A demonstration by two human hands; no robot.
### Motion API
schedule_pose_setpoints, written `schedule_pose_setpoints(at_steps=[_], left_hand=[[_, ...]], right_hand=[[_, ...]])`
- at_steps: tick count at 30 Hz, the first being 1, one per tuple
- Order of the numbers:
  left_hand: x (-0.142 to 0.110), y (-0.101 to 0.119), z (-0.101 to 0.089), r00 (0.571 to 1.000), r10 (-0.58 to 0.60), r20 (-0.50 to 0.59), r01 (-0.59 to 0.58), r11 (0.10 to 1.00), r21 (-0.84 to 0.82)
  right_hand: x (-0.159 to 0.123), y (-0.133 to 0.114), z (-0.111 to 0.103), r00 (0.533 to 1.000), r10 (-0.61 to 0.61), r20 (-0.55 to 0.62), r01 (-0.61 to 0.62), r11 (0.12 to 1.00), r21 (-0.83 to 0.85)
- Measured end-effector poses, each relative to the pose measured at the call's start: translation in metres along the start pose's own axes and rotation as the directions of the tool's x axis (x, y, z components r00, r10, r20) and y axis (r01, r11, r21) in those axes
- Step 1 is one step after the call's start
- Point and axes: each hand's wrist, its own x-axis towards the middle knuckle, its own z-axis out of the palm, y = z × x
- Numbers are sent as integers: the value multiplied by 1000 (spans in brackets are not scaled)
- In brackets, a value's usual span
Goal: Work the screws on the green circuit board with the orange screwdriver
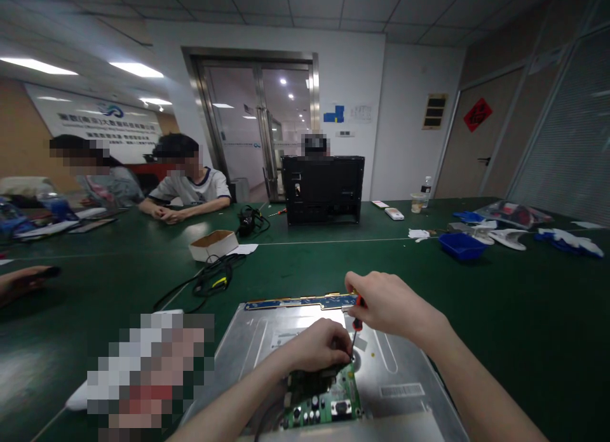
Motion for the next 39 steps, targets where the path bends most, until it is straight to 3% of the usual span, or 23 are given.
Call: schedule_pose_setpoints(at_steps=[4,11,16,23,32,39], left_hand=[[0,0,0,1000,-4,5,4,1000,18],[0,-1,1,1000,-17,17,18,998,-53],[0,0,0,1000,-20,21,20,1000,-24],[0,2,0,1000,5,-8,-5,1000,-2],[0,0,1,1000,-14,12,14,1000,-19],[0,0,0,1000,-12,9,12,1000,6]], right_hand=[[2,-6,1,1000,10,9,-9,999,-51],[-2,-2,-1,989,-146,19,145,988,50],[0,-2,0,996,-81,48,78,995,67],[4,-5,2,1000,20,-20,-21,998,-56],[0,-2,1,989,-150,-2,150,988,43],[3,-4,3,999,-47,-25,47,999,-26]])
